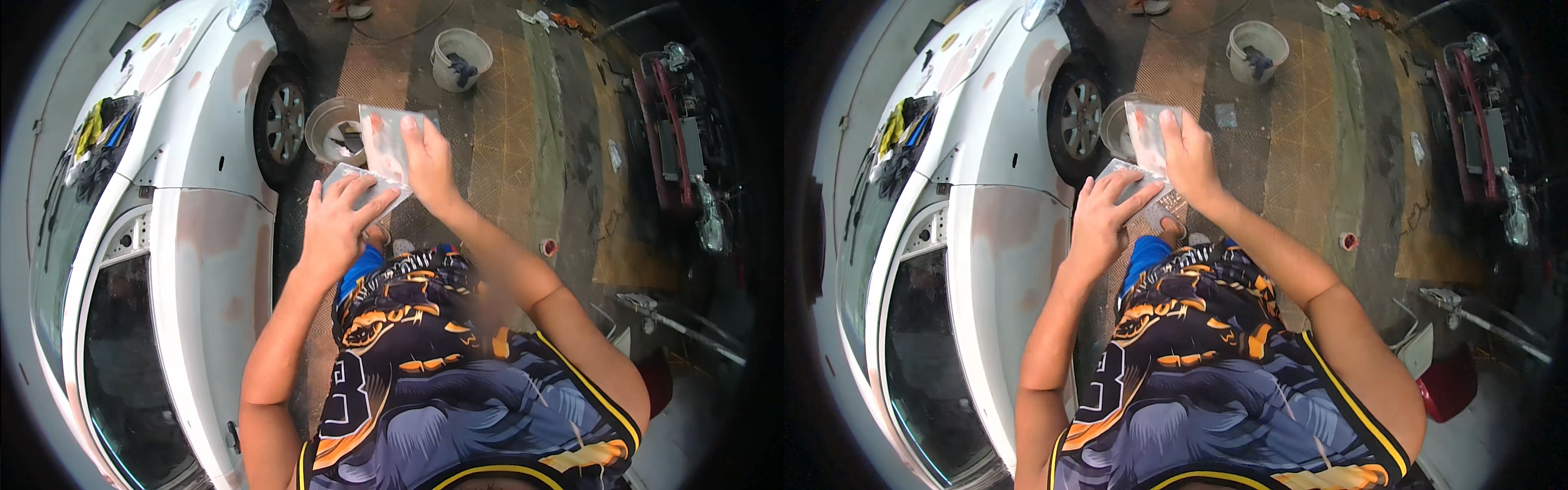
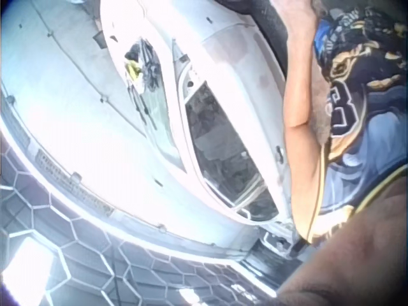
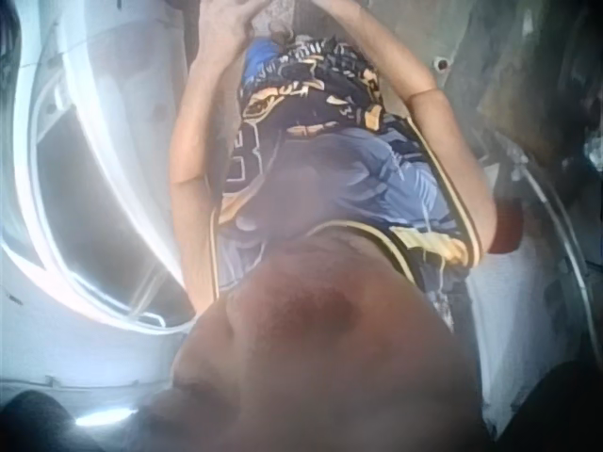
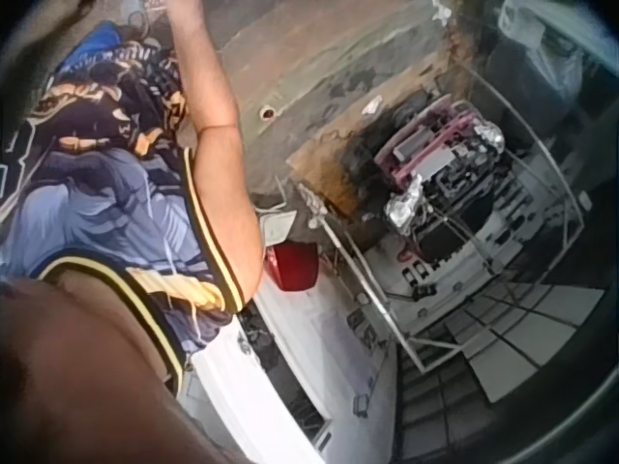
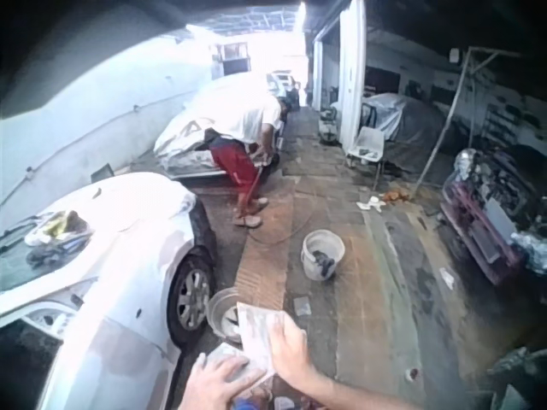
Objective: The person sands the hood of a white car using two sanding blocks, moving them in overlapping strokes across the surface. The person occasionally pauses to reposition the blocks and continues sanding different areas of the hood.
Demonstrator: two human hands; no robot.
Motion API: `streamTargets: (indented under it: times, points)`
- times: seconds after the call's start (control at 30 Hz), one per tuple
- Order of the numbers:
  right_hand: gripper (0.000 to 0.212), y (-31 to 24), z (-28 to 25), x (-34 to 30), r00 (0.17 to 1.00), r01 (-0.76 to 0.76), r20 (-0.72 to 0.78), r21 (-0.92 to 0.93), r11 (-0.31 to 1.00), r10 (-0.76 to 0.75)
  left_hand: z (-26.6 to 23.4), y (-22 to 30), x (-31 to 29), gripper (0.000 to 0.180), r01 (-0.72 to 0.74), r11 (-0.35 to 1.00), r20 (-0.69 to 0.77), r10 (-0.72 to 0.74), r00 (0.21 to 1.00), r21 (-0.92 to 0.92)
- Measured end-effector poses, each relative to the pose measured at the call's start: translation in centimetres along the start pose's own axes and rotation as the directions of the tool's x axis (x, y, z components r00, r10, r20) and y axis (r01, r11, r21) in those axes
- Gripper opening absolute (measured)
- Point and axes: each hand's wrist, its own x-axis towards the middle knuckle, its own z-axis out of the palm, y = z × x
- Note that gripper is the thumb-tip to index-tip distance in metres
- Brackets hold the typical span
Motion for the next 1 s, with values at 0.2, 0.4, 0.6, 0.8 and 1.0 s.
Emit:
streamTargets:
  times: [0.2, 0.4, 0.6, 0.8, 1.0]
  points:
    - [0.035, -2.0, 3.5, 8.7, 0.982, 0.154, -0.143, 0.209, 0.966, -0.126, -3.7, -7.4, 0.5, 0.063, -0.048, 0.979, -0.204, 0.007, 0.979, -0.198]
    - [0.029, -2.2, 8.0, 8.6, 0.672, -0.701, 0.408, 0.619, 0.353, 0.618, -4.4, -8.7, 5.0, 0.073, -0.199, 0.89, -0.328, 0.06, 0.943, -0.411]
    - [0.03, 0.3, 9.8, 9.3, 0.698, -0.694, 0.42, 0.594, 0.405, 0.58, -4.2, -17.9, 2.1, 0.087, 0.11, 0.994, -0.069, -0.108, 0.992, 0.022]
    - [0.023, -0.9, 14.0, 12.5, 0.892, -0.451, 0.3, 0.545, 0.707, 0.338, -7.5, -15.7, 6.1, 0.084, 0.172, 0.972, -0.15, -0.148, 0.978, 0.159]
    - [0.025, -0.4, 14.2, 15.5, 0.923, -0.201, 0.368, 0.209, 0.957, 0.114, -8.4, -15.2, 7.8, 0.081, 0.237, 0.936, -0.127, -0.21, 0.969, 0.26]
